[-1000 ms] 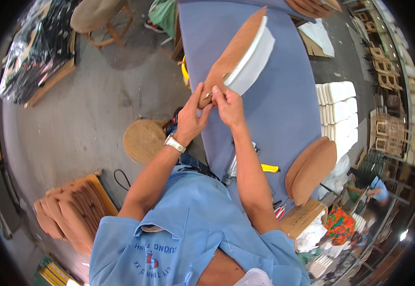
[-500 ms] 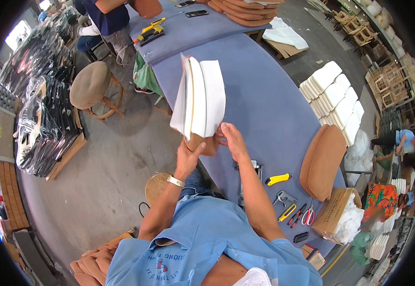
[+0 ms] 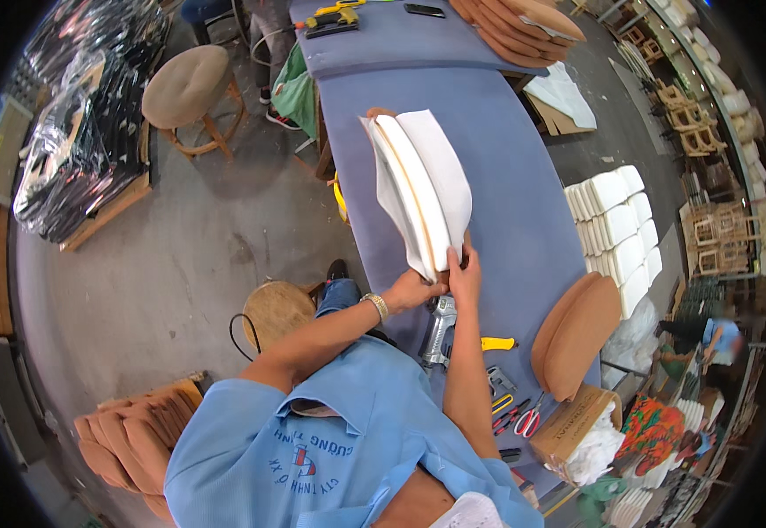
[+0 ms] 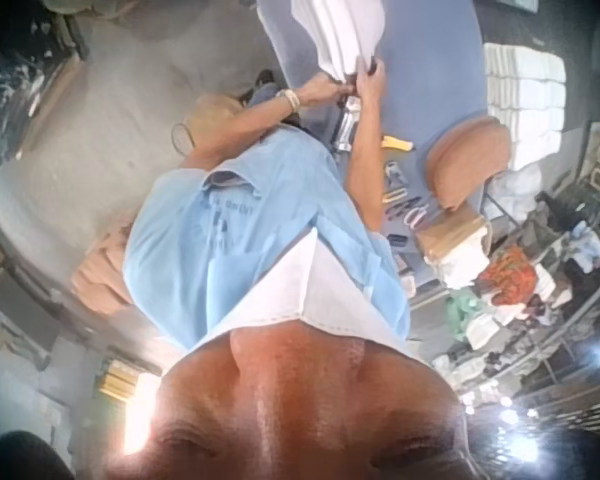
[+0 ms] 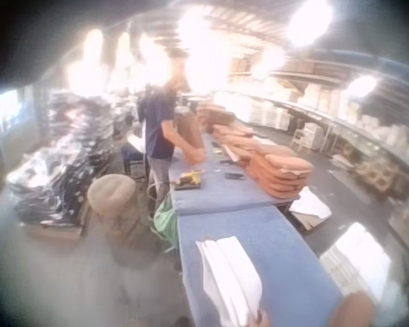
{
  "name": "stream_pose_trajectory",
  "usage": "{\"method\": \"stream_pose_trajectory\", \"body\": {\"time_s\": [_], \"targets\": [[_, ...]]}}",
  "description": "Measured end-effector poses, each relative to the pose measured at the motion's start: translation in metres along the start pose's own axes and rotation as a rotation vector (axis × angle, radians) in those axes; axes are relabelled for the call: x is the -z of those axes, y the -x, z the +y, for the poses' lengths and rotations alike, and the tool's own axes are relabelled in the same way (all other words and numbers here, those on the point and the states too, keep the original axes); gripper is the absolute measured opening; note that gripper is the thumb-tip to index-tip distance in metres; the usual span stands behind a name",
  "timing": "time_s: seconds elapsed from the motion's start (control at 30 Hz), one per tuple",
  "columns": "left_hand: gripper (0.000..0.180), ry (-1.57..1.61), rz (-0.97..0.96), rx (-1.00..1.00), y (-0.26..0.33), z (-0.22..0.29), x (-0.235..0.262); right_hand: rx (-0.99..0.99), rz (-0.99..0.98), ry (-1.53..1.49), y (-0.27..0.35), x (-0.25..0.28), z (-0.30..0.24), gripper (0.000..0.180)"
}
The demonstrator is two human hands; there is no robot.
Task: The person aligns a brown fabric cover over a white foam cushion, staples the edges with a pneumatic staple gun, and trims excess fabric with a utility knife. The finished cushion is placed on a stack of completed units.
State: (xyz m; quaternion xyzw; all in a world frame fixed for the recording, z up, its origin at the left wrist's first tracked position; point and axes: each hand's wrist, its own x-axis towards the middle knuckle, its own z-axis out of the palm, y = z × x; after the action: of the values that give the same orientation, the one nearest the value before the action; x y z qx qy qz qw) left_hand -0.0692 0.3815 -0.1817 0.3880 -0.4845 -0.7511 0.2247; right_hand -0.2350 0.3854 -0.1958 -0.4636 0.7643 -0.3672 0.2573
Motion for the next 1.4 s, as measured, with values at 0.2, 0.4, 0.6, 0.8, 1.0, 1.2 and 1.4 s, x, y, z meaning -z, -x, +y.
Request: {"method": "stream_pose_trajectory", "body": {"time_s": [0.2,0.4,0.6,0.8,1.0,1.2,1.4], "targets": [[0.041,-0.615,-0.142,0.263,0.024,-0.024,0.065,0.155,0.03,0.216,0.034,-0.028,0.016,0.055],[0.037,-0.238,-0.292,0.212,0.041,0.016,0.196,-0.003,0.249,0.132,0.027,-0.037,0.041,0.047],[0.032,-0.293,0.446,-0.09,-0.057,0.097,0.336,-0.329,0.346,-0.042,0.011,-0.027,0.068,0.047],[0.05,-0.584,0.328,0.011,-0.165,0.091,0.351,-0.623,0.422,-0.023,-0.012,-0.029,0.04,0.046],[0.076,-0.319,-0.067,0.407,-0.197,0.144,0.354,-0.709,0.419,-0.167,-0.035,-0.015,0.032,0.04],[0.082,0.299,-0.005,0.319,-0.153,0.164,0.33,-0.513,0.428,-0.066,-0.146,0.049,-0.033,0.04],[0.075,0.431,0.136,0.446,-0.13,0.138,0.251,-0.359,0.519,-0.197,-0.159,0.085,-0.103,0.037]]}}
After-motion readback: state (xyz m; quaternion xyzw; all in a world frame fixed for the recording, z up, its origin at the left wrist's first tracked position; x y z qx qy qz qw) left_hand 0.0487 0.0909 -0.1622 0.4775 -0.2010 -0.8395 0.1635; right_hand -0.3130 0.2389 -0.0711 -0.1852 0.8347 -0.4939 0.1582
